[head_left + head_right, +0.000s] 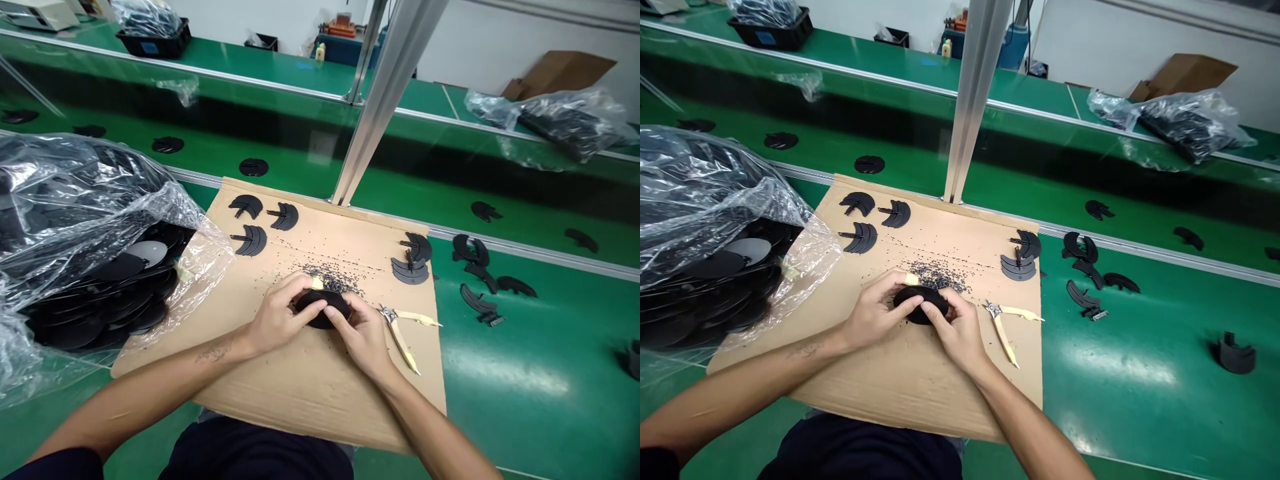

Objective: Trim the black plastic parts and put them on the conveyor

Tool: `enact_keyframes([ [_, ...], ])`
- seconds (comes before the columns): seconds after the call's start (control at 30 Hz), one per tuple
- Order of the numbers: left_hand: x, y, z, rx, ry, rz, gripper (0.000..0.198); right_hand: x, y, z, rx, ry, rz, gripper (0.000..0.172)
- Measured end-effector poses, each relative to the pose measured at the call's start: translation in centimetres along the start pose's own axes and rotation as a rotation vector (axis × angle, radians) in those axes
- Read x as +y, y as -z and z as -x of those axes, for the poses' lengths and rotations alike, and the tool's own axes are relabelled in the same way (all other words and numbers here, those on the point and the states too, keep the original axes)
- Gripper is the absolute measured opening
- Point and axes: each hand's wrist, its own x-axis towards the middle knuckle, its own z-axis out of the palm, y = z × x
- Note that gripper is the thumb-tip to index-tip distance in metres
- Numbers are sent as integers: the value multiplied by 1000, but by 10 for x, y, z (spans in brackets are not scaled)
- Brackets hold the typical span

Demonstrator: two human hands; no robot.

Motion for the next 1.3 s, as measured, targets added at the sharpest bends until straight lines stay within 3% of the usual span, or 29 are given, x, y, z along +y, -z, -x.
enact_keyframes([
  [0.23, 2, -1, -1, 18, 30, 40, 17, 1, 1, 2, 24, 75, 67, 33],
  [0.33, 3, 0, -3, -7, 54, 110, 24, 0, 3, 4, 35, 148, 119, 25],
  [0.57, 8, 9, -8, -54, -253, 93, 27, -1, 3, 6, 15, 343, 153, 9],
  [0.77, 9, 9, -6, 18, -330, 48, 22, -1, 4, 5, -18, 354, 192, 10],
  [1.07, 13, 10, -3, 28, -394, 41, 22, -2, 4, 4, -85, 346, 155, 11],
  [1.3, 12, 12, -7, -37, -345, 27, 23, 1, 7, 4, -79, 331, 147, 10],
])
